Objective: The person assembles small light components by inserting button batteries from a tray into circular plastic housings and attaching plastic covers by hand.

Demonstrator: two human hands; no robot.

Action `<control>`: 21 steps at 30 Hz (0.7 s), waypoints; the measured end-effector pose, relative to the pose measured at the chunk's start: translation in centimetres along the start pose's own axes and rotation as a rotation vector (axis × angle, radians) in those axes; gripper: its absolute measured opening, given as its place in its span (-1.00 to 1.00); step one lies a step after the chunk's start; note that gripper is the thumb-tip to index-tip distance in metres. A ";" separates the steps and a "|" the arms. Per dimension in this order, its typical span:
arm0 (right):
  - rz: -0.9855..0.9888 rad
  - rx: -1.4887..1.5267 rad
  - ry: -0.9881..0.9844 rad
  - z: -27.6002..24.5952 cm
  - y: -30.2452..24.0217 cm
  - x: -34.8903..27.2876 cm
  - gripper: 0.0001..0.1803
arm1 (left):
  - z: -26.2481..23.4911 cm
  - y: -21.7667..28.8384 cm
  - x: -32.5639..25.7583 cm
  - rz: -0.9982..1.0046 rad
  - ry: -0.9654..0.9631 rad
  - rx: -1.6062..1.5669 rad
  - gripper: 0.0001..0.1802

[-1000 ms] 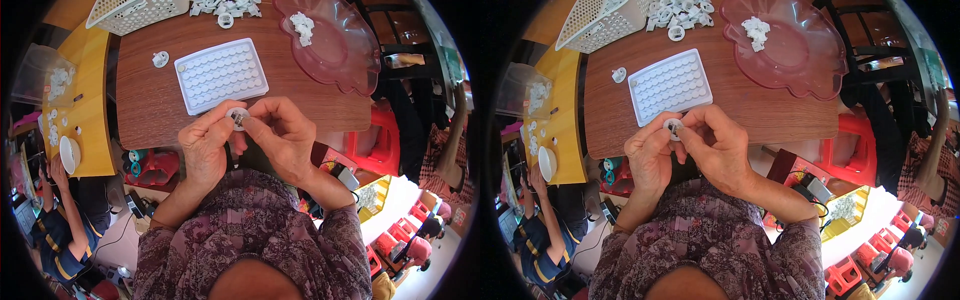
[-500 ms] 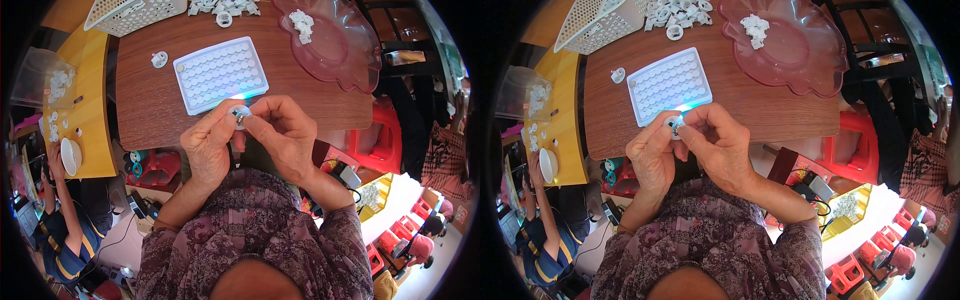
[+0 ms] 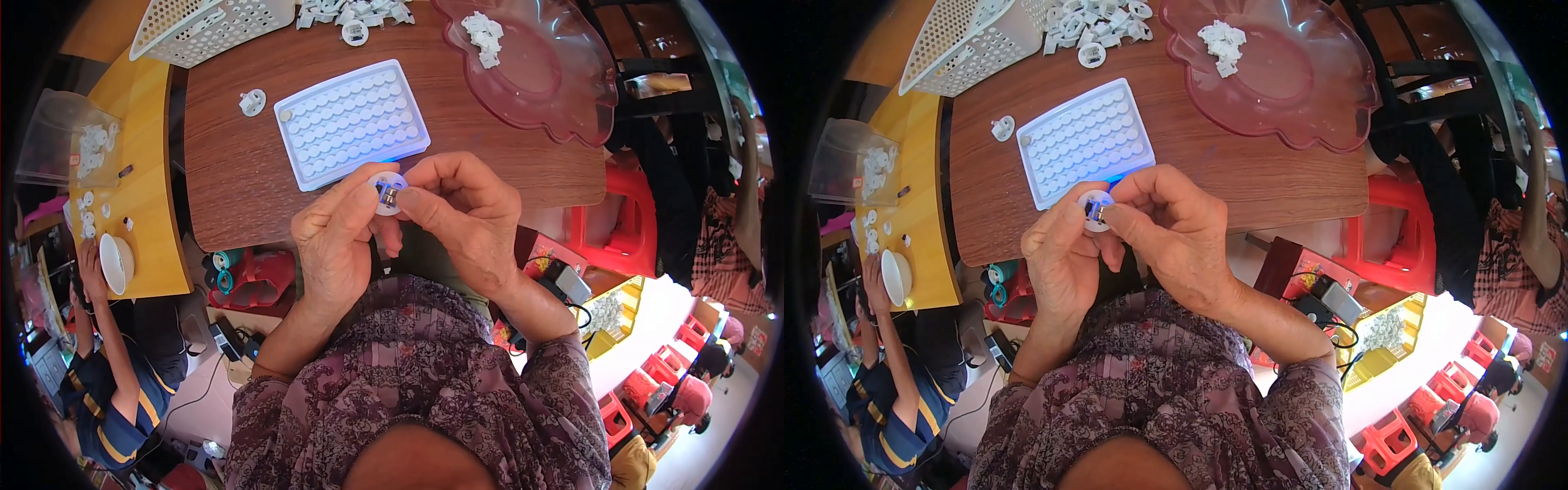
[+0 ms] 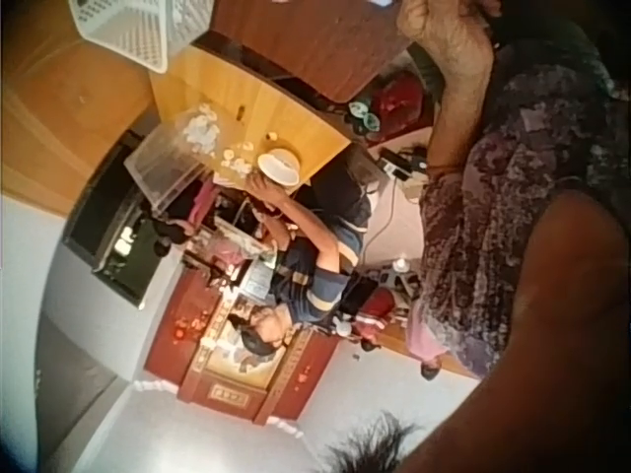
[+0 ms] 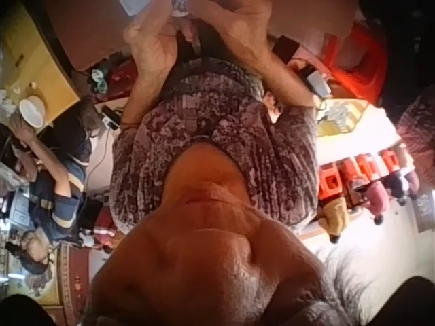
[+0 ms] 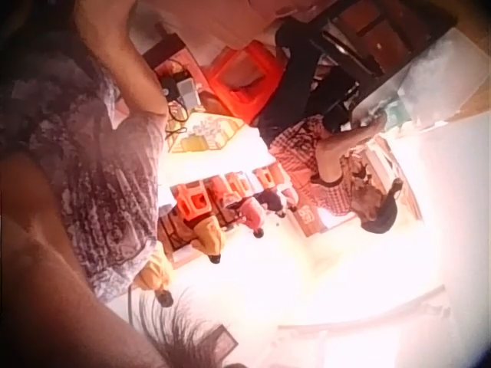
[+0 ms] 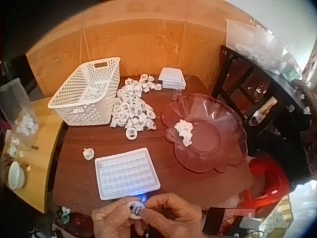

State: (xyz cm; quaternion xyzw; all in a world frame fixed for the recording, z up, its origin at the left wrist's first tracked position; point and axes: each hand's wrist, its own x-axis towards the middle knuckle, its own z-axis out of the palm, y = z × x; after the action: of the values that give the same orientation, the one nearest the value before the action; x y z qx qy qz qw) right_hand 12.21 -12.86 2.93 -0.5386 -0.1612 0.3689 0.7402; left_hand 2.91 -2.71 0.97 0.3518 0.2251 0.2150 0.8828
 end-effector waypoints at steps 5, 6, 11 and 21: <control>-0.004 0.026 -0.011 -0.2 0.1 0.0 -0.87 | 0.4 0.0 0.0 0.004 0.068 0.090 -0.73; 0.004 0.017 -0.023 -0.3 0.2 -0.1 -0.87 | 0.5 -0.1 0.1 0.006 0.083 0.102 -0.74; 0.024 -0.012 -0.014 -0.4 0.4 -0.3 -0.87 | 0.6 0.2 -0.3 -0.011 0.058 0.149 -0.74; -0.296 -0.764 0.161 -5.5 -5.0 3.9 -0.90 | -0.8 0.5 -0.2 -0.162 -0.142 0.070 -0.57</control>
State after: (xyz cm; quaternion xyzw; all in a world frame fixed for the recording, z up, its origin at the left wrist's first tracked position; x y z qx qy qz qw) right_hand 20.27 -14.55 4.88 -0.7725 -0.3037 0.1290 0.5425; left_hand 2.21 -2.07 0.84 0.3775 0.1970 0.1093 0.8982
